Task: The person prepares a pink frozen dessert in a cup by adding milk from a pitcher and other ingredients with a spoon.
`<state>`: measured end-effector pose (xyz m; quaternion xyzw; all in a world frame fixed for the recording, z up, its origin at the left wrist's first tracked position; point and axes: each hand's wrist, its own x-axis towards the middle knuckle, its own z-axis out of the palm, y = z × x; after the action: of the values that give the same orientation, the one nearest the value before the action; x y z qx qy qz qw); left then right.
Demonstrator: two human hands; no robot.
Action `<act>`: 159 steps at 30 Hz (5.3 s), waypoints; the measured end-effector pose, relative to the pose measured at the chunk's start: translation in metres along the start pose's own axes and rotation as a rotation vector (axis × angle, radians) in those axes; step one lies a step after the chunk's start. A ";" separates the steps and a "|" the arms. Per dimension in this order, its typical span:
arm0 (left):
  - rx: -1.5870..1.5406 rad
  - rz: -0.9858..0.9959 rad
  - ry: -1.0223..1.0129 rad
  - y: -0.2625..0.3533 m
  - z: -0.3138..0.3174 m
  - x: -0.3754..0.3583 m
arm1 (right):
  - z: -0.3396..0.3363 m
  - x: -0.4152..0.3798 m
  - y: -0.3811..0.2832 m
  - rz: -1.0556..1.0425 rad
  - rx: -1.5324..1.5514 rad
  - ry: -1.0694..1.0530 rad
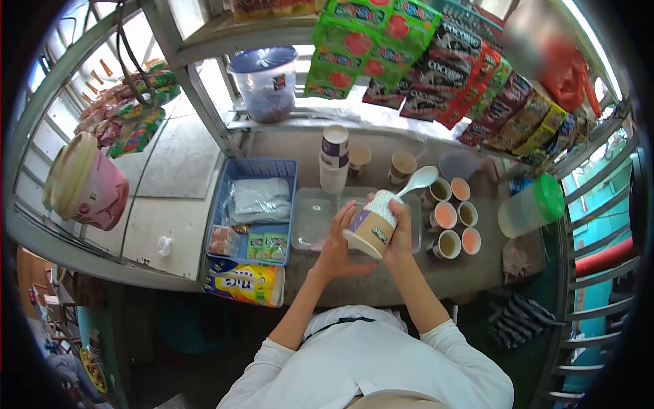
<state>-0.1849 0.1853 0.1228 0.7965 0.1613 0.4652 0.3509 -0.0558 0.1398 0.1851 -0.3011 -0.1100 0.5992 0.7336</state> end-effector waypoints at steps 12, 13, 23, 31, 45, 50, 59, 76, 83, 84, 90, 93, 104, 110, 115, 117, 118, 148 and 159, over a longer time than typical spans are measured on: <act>-0.197 0.075 0.102 0.044 0.037 -0.064 | -0.069 -0.094 0.029 0.366 -0.273 0.061; -0.293 -0.023 0.114 0.055 0.038 -0.065 | -0.071 -0.096 0.026 0.349 -0.393 0.075; -1.065 -0.567 -0.216 0.098 0.090 -0.072 | -0.140 -0.145 -0.034 0.479 -0.643 -0.108; -1.015 -0.607 -0.005 0.154 0.178 -0.093 | -0.284 -0.194 -0.181 -0.322 -1.426 0.286; -0.877 -0.766 0.250 0.184 0.213 -0.136 | -0.440 -0.169 -0.189 -0.352 -2.227 0.742; -0.841 -0.871 0.285 0.124 0.237 -0.213 | -0.371 -0.180 -0.115 -0.542 -2.012 0.345; -0.853 -0.809 0.379 0.132 0.222 -0.200 | -0.391 -0.189 -0.230 -0.693 -1.523 0.620; -0.758 -0.755 0.593 0.162 0.156 -0.196 | -0.396 -0.130 -0.183 -0.487 -2.253 0.338; -0.717 -0.756 0.529 0.089 0.113 -0.235 | -0.392 -0.175 -0.204 -0.522 -1.743 0.343; -0.713 -0.750 0.517 0.084 0.105 -0.232 | -0.383 -0.168 -0.216 -0.560 -1.696 0.475; -0.800 -0.712 0.470 0.111 0.058 -0.183 | -0.371 -0.132 -0.163 -0.345 -2.140 0.709; -0.812 -0.721 0.434 0.111 0.044 -0.187 | -0.312 -0.148 -0.096 -0.246 -2.074 0.611; -0.838 -0.732 0.343 0.086 -0.018 -0.193 | -0.226 -0.169 -0.045 0.252 0.155 0.042; -0.669 -0.696 0.279 0.068 -0.052 -0.205 | -0.208 -0.152 -0.011 -0.225 -1.111 0.366; -0.560 -0.641 0.254 0.093 -0.079 -0.182 | -0.192 -0.128 0.049 -0.231 -1.867 0.516; -0.459 -0.562 0.282 0.090 -0.082 -0.184 | -0.165 -0.120 0.080 -0.174 -1.963 0.415; -0.405 -0.526 0.298 0.089 -0.084 -0.186 | -0.147 -0.119 0.095 -0.138 -1.978 0.320; 0.144 -0.316 0.451 0.058 -0.097 -0.197 | -0.056 -0.052 0.163 -0.237 -1.823 -0.242; 0.357 -0.137 0.405 0.077 -0.105 -0.164 | -0.086 -0.069 0.163 -0.193 -1.660 -0.577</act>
<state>-0.3645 0.0782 0.1081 0.7237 0.3612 0.5543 0.1964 -0.1612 0.0644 0.0376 -0.5631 -0.7152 0.3141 0.2696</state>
